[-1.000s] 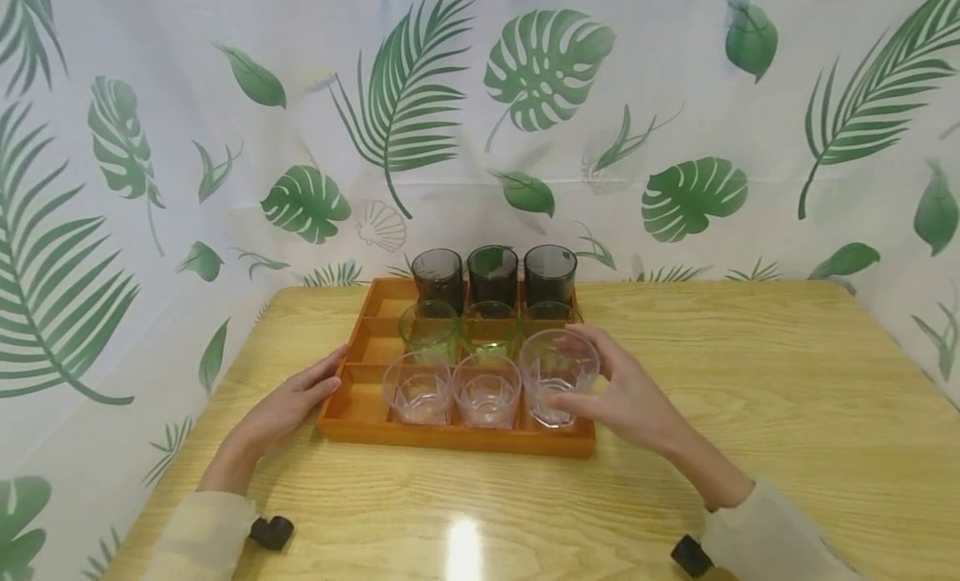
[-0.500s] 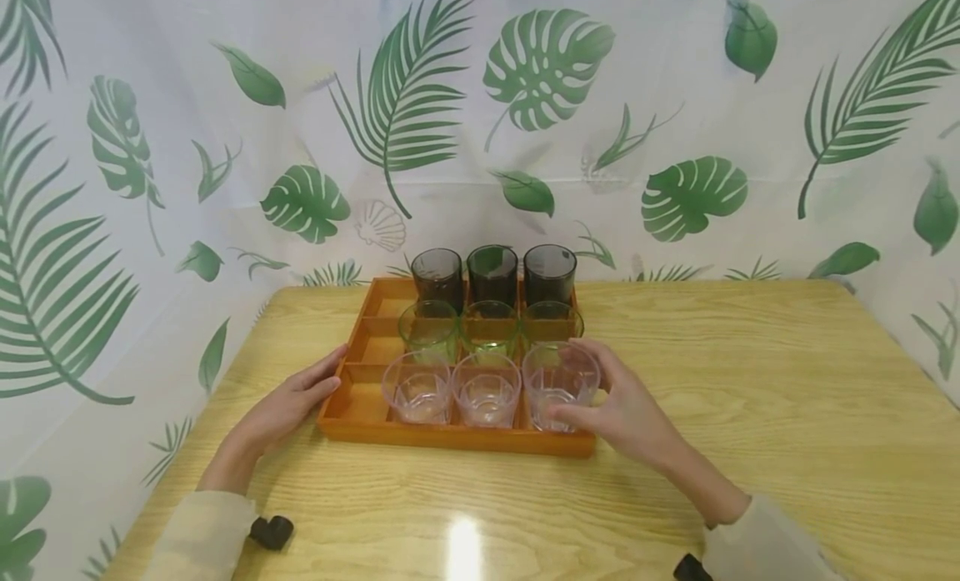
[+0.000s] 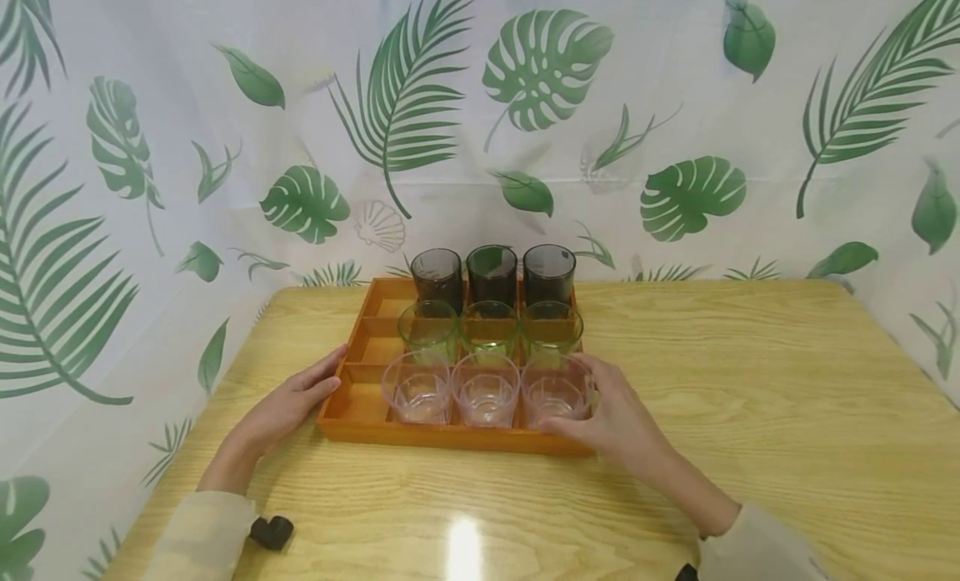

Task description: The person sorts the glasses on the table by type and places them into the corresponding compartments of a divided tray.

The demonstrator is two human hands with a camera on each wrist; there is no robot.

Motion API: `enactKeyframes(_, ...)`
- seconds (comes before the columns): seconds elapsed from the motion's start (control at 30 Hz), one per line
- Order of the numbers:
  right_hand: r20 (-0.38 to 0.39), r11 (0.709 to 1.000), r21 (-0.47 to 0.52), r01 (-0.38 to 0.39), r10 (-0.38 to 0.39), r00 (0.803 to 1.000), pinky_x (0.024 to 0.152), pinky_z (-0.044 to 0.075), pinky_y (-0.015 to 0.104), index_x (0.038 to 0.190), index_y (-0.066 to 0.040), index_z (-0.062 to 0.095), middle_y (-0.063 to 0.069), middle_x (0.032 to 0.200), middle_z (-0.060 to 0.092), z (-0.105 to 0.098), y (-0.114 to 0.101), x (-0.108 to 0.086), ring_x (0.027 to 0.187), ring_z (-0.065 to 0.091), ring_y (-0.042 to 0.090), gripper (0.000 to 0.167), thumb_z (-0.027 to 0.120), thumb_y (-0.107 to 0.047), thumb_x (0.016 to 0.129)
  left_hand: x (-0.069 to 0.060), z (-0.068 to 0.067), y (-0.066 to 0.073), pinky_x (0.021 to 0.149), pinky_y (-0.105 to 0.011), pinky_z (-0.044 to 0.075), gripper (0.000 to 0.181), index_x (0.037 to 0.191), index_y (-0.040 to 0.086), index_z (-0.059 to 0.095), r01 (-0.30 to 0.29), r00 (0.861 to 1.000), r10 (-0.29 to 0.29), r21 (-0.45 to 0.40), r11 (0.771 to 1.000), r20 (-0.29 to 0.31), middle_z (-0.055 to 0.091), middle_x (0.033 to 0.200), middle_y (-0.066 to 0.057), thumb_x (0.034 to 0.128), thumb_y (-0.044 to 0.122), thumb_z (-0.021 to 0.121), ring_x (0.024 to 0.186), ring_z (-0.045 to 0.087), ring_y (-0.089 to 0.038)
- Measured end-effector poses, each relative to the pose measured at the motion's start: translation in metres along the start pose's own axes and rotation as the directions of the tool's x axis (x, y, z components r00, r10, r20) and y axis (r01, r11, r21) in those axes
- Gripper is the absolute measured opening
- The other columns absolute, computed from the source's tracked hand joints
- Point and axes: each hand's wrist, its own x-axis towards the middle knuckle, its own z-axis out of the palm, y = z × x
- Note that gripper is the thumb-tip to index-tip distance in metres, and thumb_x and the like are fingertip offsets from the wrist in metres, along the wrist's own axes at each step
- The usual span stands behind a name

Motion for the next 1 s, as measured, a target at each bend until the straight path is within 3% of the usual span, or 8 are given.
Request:
enactKeyframes(0.33, -0.012, 0.999, -0.052, 0.013, -0.014, 1.000, 0.092, 0.050, 0.063, 0.152, 0.003, 0.041, 0.030, 0.148, 0.046, 0.003, 0.001, -0.001, 0.120, 0.055, 0.046, 0.097, 0.091, -0.038, 0.080, 0.000, -0.002, -0.002, 0.125, -0.053, 0.009, 0.061, 0.168, 0.018, 0.013, 0.000, 1.000, 0.000, 0.012, 1.000, 0.006, 0.006, 0.173, -0.008, 0.1143, 0.024, 0.041, 0.158, 0.002, -0.030)
enactKeyframes(0.53, -0.002, 0.999, -0.042, 0.010, -0.010, 1.000, 0.086, 0.052, 0.053, 0.152, 0.004, 0.041, 0.029, 0.145, 0.047, 0.004, 0.001, -0.001, 0.113, 0.056, 0.039, 0.099, 0.092, -0.039, 0.079, 0.000, -0.004, -0.002, 0.125, -0.055, 0.009, 0.060, 0.168, 0.017, 0.013, -0.005, 1.000, 0.005, 0.025, 1.000, 0.007, 0.006, 0.173, -0.009, 0.1145, 0.024, 0.040, 0.158, 0.002, -0.032)
enactKeyframes(0.77, 0.080, 0.999, 0.030, -0.034, 0.031, 0.996, 0.091, 0.054, 0.057, 0.157, 0.003, 0.031, 0.030, 0.153, 0.039, -0.002, -0.001, -0.006, 0.122, 0.054, 0.046, 0.103, 0.087, -0.042, 0.084, -0.002, 0.003, 0.001, 0.125, -0.054, 0.009, 0.058, 0.168, 0.022, 0.014, 0.026, 0.999, -0.023, 0.087, 0.996, -0.033, 0.009, 0.172, -0.005, 0.1149, 0.025, 0.038, 0.158, 0.005, -0.029)
enactKeyframes(0.87, 0.106, 0.996, 0.084, -0.037, 0.028, 0.994, 0.091, 0.055, 0.056, 0.160, 0.001, 0.028, 0.028, 0.155, 0.040, -0.012, 0.001, -0.006, 0.125, 0.053, 0.048, 0.096, 0.081, -0.040, 0.091, -0.004, 0.006, 0.003, 0.124, -0.053, 0.016, 0.057, 0.167, 0.018, 0.019, 0.012, 0.997, -0.002, 0.142, 0.990, -0.073, 0.016, 0.171, -0.008, 0.1145, 0.022, 0.040, 0.156, 0.015, -0.032)
enactKeyframes(1.0, 0.098, 0.993, 0.109, 0.040, -0.050, 0.994, 0.099, 0.048, 0.061, 0.161, 0.002, 0.022, 0.028, 0.153, 0.042, -0.028, 0.003, -0.001, 0.129, 0.049, 0.048, 0.085, 0.072, -0.029, 0.100, -0.006, 0.008, 0.007, 0.116, -0.055, 0.035, 0.055, 0.164, 0.008, 0.030, -0.023, 0.987, 0.061, 0.246, 0.969, -0.149, 0.035, 0.164, -0.016, 0.1127, 0.020, 0.046, 0.145, 0.040, -0.039)
